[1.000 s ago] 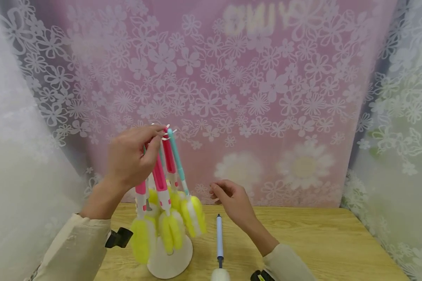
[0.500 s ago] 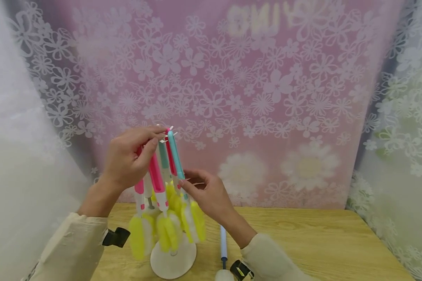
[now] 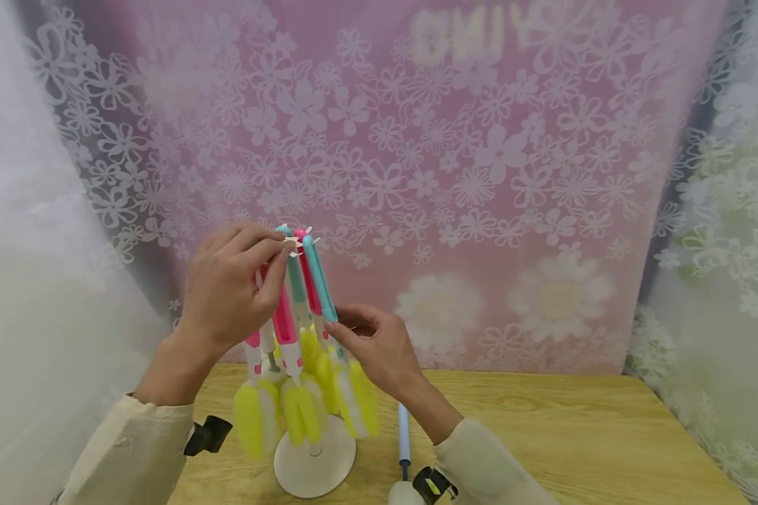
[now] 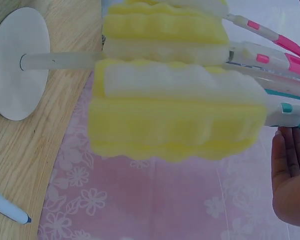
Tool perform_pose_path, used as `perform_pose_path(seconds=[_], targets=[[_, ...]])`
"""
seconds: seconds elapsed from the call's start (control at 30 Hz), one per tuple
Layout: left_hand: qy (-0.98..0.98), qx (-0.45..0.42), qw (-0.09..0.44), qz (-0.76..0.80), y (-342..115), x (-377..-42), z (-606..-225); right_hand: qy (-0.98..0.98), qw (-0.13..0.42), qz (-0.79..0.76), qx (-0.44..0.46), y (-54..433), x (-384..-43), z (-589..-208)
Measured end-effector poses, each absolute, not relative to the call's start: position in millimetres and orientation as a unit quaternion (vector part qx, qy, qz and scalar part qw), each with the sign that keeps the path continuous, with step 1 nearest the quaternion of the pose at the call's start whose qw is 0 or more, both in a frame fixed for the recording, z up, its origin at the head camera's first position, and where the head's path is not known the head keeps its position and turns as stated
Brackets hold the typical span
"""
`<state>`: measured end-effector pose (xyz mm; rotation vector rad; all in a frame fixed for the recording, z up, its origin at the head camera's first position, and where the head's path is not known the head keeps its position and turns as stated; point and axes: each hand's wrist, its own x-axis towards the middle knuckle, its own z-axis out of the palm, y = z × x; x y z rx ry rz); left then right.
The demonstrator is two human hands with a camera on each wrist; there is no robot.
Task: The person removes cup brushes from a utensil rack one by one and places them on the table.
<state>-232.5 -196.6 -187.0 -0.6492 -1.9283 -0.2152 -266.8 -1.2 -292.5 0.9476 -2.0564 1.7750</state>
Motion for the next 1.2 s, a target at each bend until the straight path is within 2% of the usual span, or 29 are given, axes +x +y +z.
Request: perform_pose_path(seconds=[0.37, 0.67, 0.83, 1.2], targets=[[-0.802, -0.194, 0.562, -0.054, -176, -227, -185, -0.694, 0.168, 0.638, 0.289, 41, -270, -296], [-0.804, -0.174, 0.566, -0.049, -171, -221, -182, -0.739, 0.181, 0.62, 0.192, 86, -282, -325], [-0.816, -0.182, 0.546, -0.057, -175, -218, -180, -0.78, 0.158, 0.594, 0.118, 107, -286, -348], [-0.825, -0.224, 0.509, -0.095, -178, -219, -174, -0.819, 0.058, 0.57, -0.005, 131, -285, -404]])
